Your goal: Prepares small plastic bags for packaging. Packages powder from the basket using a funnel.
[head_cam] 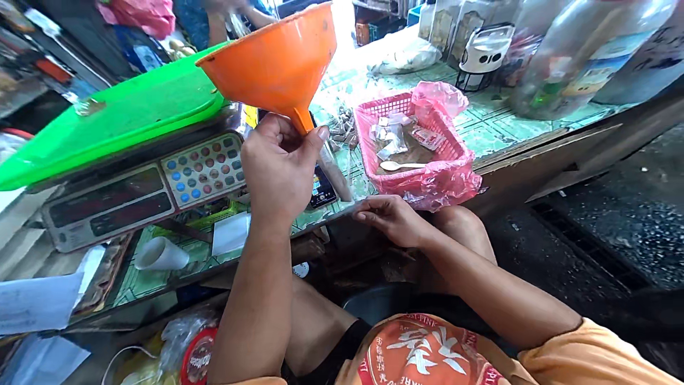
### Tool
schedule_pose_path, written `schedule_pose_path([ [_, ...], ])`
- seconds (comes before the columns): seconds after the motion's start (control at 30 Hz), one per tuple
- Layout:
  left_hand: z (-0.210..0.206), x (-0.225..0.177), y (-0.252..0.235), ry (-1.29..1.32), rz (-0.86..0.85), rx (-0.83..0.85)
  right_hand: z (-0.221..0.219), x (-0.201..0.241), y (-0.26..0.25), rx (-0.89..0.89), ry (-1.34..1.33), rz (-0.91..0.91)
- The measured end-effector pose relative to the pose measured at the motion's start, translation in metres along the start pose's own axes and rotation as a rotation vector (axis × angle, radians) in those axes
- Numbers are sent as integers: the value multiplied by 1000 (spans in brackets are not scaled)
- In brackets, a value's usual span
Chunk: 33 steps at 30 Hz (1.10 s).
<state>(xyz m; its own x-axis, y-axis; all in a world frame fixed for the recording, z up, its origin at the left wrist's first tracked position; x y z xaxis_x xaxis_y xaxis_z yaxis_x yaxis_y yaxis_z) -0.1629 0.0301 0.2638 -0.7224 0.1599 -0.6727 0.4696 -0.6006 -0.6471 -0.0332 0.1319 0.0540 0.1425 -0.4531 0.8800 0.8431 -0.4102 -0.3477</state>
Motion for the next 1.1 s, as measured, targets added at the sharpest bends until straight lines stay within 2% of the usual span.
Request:
schedule_pose_path([
  [0.1,-4,-3,-4,39,5,17,36,19,-3,-79,75,-40],
  [0.2,-12,-4,-5,52,1,41,66,71,-17,-151,64,82],
  [0.3,-20,-6,-5,42,0,56,75,116,-41,-130,65,203],
  [0.4,-27,-8,-8,23,8,71,66,133,-67,-89,29,257],
  [0.47,-29,-7,-12,12,10,81,50,114,-73,-43,42,211],
  [0.57,-25,-9,-22,2,2,70,26,52,-57,17,143,68],
  [0.67,-22,-7,-26,-5,-1,52,11,-6,-36,149,234,-115],
  [0.77,-23,-6,-26,-12,-14,50,19,-13,-19,221,371,-198],
  [0.83,-27,-4,-24,-12,-3,76,43,10,-14,127,393,-129],
  [0.93,-48,5,-13,-40,63,176,99,75,-13,-190,327,49],
  [1.0,-67,18,1,-55,114,248,135,117,-16,-330,301,165],
  [1.03,-78,23,9,-62,140,286,147,133,-19,-341,290,223],
  [1.1,-102,38,17,-84,211,346,163,141,-34,-268,330,229],
])
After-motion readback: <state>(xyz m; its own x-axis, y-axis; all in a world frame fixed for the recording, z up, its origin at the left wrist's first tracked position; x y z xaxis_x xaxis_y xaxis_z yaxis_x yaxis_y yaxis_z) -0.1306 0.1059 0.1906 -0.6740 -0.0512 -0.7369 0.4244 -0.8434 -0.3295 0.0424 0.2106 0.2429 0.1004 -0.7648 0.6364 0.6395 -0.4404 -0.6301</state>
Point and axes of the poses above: each hand's wrist, its own y-axis away from the middle knuckle, its own z-axis out of the back of the hand, x = y × z, the point moved 9 cm from there along -y, towards the middle knuckle, and after that the axes turned 2 degrees about z, right-handed, at the moved point
